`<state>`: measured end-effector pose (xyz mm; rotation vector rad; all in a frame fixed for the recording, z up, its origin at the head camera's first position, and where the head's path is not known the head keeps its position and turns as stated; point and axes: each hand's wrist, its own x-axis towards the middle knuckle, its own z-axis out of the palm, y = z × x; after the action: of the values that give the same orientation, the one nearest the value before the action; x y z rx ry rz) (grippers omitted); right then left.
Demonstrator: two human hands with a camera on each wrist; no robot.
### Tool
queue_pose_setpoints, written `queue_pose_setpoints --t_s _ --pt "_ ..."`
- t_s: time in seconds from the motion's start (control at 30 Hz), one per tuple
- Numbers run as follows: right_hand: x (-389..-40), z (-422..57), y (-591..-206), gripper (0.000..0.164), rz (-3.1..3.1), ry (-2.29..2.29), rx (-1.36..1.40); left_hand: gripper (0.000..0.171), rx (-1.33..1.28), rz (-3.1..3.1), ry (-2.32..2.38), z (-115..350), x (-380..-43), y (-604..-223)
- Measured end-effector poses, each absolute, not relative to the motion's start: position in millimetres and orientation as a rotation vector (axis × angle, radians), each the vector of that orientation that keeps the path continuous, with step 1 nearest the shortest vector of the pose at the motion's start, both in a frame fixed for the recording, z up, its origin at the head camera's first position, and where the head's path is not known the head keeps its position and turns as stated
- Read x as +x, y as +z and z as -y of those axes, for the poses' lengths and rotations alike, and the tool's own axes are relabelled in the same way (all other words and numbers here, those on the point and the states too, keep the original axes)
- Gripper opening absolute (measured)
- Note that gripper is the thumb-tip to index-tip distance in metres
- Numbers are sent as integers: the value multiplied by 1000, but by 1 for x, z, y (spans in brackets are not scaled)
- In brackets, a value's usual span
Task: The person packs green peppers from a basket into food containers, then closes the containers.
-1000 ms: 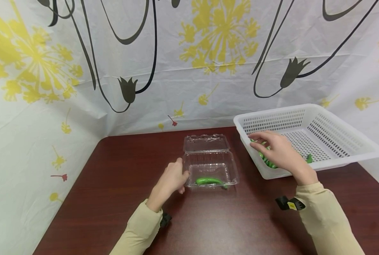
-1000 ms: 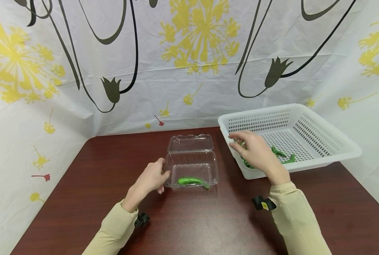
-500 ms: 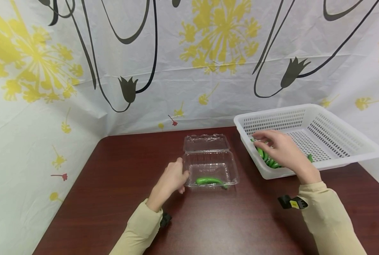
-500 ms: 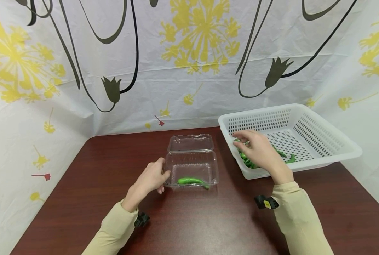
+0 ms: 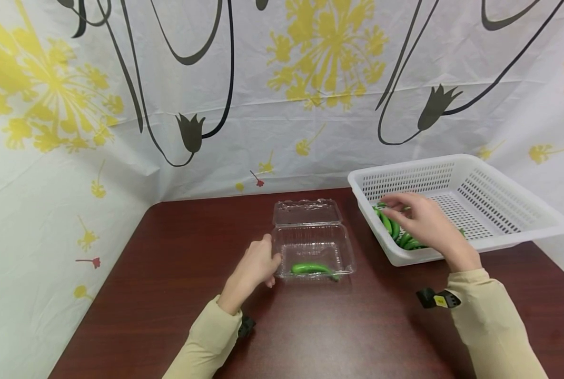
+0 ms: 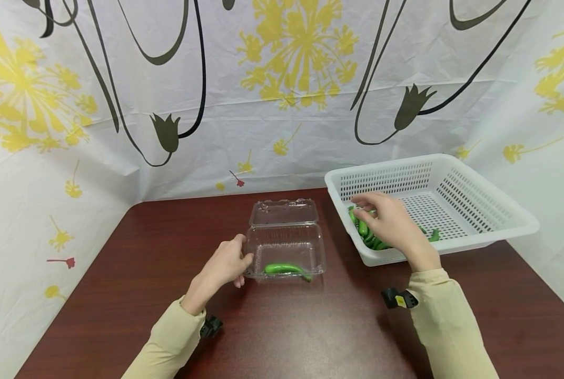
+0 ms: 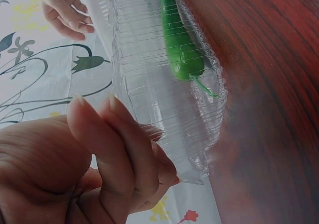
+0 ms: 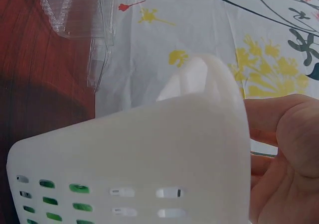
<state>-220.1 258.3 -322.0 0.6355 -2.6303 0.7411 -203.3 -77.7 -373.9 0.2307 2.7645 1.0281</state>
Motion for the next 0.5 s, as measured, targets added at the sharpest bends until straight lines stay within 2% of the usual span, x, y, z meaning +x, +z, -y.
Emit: queue_pose_setpoints --t_s 0.5 --pt "-224 -270 -326 22 2658 745 580 63 225 -2762 1015 77 -203 -373"
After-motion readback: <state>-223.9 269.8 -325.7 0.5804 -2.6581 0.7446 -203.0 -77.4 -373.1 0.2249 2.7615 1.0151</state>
